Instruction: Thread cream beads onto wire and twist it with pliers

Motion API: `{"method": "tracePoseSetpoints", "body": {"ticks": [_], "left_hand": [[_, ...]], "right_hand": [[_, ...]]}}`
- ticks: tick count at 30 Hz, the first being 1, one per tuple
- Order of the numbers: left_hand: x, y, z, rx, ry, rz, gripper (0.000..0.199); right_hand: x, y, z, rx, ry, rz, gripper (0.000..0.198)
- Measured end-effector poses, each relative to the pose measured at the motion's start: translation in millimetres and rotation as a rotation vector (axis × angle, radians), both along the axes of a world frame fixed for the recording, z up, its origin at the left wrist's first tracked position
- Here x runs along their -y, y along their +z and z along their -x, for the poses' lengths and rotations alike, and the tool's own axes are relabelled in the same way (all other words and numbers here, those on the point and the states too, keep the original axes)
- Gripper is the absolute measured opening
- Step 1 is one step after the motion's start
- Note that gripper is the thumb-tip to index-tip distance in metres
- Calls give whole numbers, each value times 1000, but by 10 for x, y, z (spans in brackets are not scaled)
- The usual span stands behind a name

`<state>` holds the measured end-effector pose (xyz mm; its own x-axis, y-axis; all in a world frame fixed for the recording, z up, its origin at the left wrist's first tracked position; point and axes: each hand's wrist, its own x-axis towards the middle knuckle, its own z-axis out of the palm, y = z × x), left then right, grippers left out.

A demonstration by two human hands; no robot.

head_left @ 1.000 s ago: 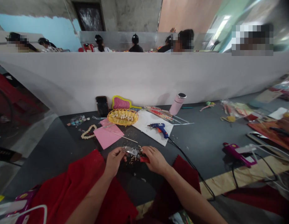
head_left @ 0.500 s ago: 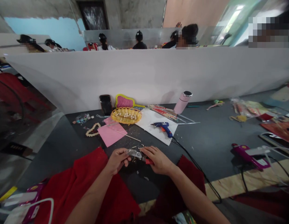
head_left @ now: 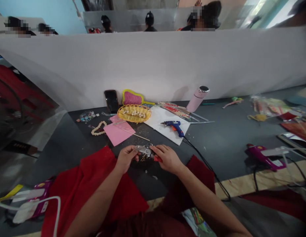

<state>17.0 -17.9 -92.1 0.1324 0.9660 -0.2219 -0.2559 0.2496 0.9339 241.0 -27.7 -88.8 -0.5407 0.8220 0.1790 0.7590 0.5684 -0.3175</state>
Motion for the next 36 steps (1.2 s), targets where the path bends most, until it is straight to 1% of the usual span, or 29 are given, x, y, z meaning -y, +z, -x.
{"method": "tracePoseSetpoints", "body": {"ticks": [4, 8, 10, 14, 18, 25, 27, 29, 31, 32, 36], "left_hand": [[-5, 10, -14, -10, 57, -16, 22], [-8, 8, 0, 2, 60, -8, 23], [-5, -5, 7, -9, 43, -8, 22], [5, -20, 12, -19, 22, -8, 23], [10, -16, 21, -33, 2, -29, 23], [1, 9, 46, -58, -42, -11, 24], [-2, 9, 51, -63, -39, -11, 24], [-7, -12, 56, -77, -29, -24, 23], [-14, -53, 57, -101, -19, -39, 22], [-17, -76, 56, -114, -15, -43, 21], [-17, -140, 38, -156, 2, -41, 17]], "right_hand": [[-5, -33, -5, -18, -2, -8, 55], [-16, -73, -21, -49, 15, -40, 32], [-18, -65, -25, -21, 34, -55, 28], [-7, 4, -9, 53, 70, -67, 30], [11, 57, 15, 94, 91, -37, 32], [14, 33, 5, 49, 98, 23, 37], [13, 12, 3, -4, 95, 35, 42], [13, -7, 6, -48, 90, 42, 54], [14, -19, 11, -51, 90, 47, 66], [14, -20, 14, -43, 91, 49, 68], [16, -19, 22, -39, 87, 44, 59]]}}
